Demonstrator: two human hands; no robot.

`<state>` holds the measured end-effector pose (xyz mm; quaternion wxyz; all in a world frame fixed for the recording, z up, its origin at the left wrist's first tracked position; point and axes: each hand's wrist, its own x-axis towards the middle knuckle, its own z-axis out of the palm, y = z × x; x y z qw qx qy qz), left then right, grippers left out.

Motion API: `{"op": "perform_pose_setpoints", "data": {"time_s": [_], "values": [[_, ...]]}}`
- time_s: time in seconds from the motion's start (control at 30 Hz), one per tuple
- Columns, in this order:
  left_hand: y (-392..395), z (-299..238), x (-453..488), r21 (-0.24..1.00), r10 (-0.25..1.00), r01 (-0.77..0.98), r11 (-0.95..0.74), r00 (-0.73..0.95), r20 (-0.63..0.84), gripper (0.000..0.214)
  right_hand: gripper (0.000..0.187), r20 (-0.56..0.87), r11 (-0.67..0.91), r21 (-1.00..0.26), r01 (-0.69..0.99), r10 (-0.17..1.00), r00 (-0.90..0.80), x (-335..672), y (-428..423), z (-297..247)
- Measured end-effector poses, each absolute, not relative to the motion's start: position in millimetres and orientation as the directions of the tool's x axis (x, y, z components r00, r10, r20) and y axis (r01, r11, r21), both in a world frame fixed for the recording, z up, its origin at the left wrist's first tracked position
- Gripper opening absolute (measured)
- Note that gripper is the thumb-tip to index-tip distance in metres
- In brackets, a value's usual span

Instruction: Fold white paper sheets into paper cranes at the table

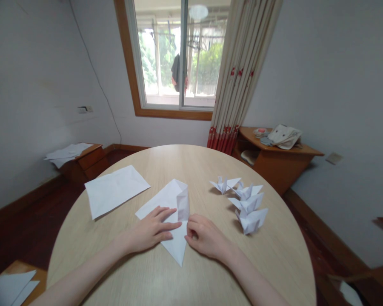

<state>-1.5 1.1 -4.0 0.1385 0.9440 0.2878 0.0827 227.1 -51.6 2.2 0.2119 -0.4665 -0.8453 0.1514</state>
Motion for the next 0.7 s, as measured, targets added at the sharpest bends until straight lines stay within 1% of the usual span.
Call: {"op": "perform_pose_setpoints", "data": {"time_s": [0.23, 0.47, 0.7], "values": [[1, -4, -2, 0.311, 0.570, 0.523, -0.793, 0.817, 0.080, 0.037, 0.022, 0.216, 0.556, -0.457, 0.695, 0.827, -0.519, 221, -58, 2], [0, 0, -1, 0.277, 0.563, 0.525, -0.805, 0.823, 0.076, 0.037, 0.024, 0.134, 0.535, -0.472, 0.701, 0.829, -0.542, 218, -61, -1], [0, 0, -1, 0.289, 0.561, 0.521, -0.803, 0.825, 0.072, 0.037, 0.028, 0.086, 0.532, -0.500, 0.683, 0.815, -0.572, 213, -66, 2]]}}
